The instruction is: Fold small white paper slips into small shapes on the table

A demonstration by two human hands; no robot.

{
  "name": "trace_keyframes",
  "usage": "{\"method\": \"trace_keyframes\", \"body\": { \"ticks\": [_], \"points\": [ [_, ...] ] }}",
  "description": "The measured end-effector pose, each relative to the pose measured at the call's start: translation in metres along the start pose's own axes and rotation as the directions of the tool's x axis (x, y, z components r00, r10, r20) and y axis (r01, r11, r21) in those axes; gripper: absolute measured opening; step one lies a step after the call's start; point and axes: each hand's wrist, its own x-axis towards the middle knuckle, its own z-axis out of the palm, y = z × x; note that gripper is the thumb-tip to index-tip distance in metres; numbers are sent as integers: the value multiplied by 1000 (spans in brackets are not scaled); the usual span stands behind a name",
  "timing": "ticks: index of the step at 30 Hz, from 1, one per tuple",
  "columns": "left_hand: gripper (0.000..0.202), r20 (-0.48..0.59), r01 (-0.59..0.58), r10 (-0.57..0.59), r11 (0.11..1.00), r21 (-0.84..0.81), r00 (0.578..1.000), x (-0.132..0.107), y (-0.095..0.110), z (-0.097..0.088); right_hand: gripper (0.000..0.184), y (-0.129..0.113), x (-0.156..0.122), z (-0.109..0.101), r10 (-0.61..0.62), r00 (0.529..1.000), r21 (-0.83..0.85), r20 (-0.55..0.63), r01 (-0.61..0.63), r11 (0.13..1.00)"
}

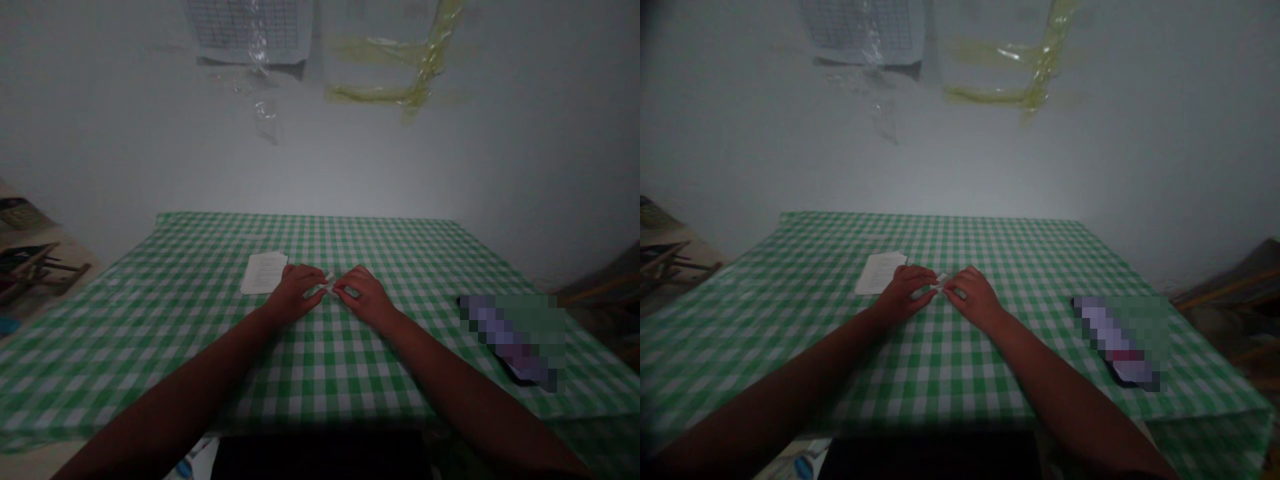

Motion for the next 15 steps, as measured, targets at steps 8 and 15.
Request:
{"method": "trace_keyframes", "body": {
  "ticks": [8,15],
  "points": [
    [10,25,24,-23,999,-30,999,1,4,-1,10,-3,0,0,68,997,62,-39,-66,996],
    [7,13,35,-34,994,-101,999,2,10,-3,10,-6,-1,0,123,988,87,-99,-114,990]
  ]
}}
